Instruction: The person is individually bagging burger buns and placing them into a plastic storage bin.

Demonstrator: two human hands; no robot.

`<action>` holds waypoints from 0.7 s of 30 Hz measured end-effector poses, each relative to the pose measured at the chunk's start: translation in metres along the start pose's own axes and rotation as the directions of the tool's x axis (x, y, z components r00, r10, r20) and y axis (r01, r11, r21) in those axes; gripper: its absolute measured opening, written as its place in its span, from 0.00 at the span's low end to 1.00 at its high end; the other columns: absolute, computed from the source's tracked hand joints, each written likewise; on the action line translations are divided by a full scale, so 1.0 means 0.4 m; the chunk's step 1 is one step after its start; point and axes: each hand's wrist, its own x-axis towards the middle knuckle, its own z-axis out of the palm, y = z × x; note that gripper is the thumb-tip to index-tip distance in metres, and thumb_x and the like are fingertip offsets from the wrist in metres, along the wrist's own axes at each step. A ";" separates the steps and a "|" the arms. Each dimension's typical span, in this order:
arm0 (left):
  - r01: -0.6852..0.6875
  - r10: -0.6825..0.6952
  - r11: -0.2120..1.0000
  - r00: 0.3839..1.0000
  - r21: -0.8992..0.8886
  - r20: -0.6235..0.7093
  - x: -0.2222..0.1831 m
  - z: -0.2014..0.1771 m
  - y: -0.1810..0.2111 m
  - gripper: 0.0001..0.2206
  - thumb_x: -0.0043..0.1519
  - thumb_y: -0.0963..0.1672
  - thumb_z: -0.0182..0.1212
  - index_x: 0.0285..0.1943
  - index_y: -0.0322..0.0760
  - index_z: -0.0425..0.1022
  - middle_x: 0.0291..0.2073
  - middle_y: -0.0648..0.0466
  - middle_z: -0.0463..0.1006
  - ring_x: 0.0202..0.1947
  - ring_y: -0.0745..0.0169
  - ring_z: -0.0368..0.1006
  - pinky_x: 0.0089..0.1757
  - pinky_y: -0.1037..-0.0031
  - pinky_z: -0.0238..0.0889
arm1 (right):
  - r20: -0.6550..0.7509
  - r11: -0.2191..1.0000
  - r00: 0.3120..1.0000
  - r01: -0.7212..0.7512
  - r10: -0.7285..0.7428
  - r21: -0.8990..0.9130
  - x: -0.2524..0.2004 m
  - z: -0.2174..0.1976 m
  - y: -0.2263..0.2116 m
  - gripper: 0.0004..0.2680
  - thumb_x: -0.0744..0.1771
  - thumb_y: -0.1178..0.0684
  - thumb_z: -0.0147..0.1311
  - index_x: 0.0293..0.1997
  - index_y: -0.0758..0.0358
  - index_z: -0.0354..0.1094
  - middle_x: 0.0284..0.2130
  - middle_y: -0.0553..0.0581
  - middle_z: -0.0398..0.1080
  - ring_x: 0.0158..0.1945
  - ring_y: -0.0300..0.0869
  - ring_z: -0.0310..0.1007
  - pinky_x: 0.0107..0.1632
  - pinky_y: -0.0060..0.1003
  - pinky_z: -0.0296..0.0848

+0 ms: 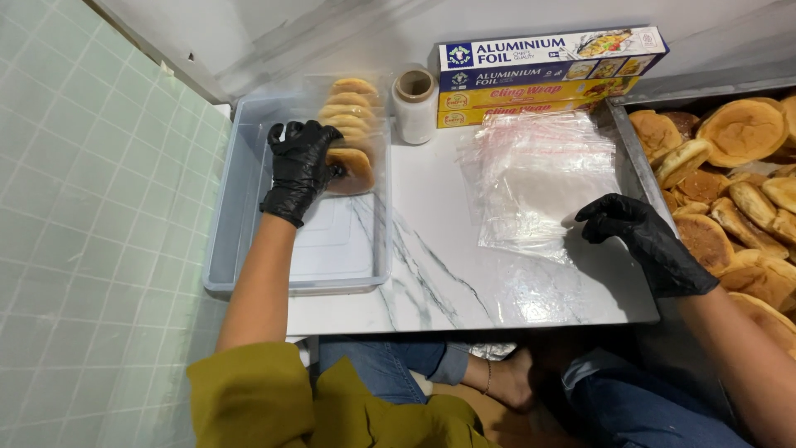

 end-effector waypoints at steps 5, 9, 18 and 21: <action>0.025 -0.032 0.997 0.995 -0.069 -0.095 0.014 -0.086 0.016 0.30 0.44 0.55 0.72 0.57 0.51 0.75 0.45 0.55 0.74 0.42 0.49 0.69 0.45 0.58 0.55 | 0.001 0.999 1.000 0.003 -0.003 -0.044 -0.002 0.003 -0.011 0.08 0.60 0.67 0.52 0.37 0.73 0.75 0.41 0.66 0.81 0.46 0.47 0.79 0.45 0.37 0.73; -0.055 0.031 0.995 0.962 -0.080 -0.270 -0.015 -0.122 0.025 0.17 0.65 0.56 0.63 0.44 0.42 0.76 0.38 0.54 0.72 0.39 0.51 0.67 0.45 0.62 0.57 | -0.005 0.997 0.997 -0.073 0.073 0.013 0.004 -0.004 0.001 0.09 0.60 0.67 0.52 0.42 0.75 0.75 0.42 0.68 0.80 0.45 0.49 0.78 0.45 0.38 0.73; -0.009 0.015 0.998 0.995 -0.058 0.095 -0.119 -0.004 0.058 0.13 0.53 0.49 0.73 0.31 0.41 0.75 0.21 0.51 0.77 0.21 0.48 0.73 0.23 0.61 0.65 | 0.042 0.998 0.999 -0.026 0.029 -0.050 0.021 -0.035 0.066 0.10 0.63 0.63 0.51 0.45 0.72 0.76 0.37 0.65 0.79 0.37 0.47 0.75 0.45 0.38 0.72; -0.081 0.081 0.997 0.997 0.016 -0.003 -0.114 0.047 0.040 0.08 0.56 0.45 0.69 0.31 0.41 0.74 0.19 0.51 0.73 0.17 0.49 0.69 0.19 0.62 0.63 | 0.063 0.999 0.997 0.046 -0.045 -0.010 0.032 -0.040 0.096 0.08 0.65 0.59 0.53 0.43 0.72 0.76 0.31 0.64 0.78 0.35 0.48 0.75 0.44 0.39 0.74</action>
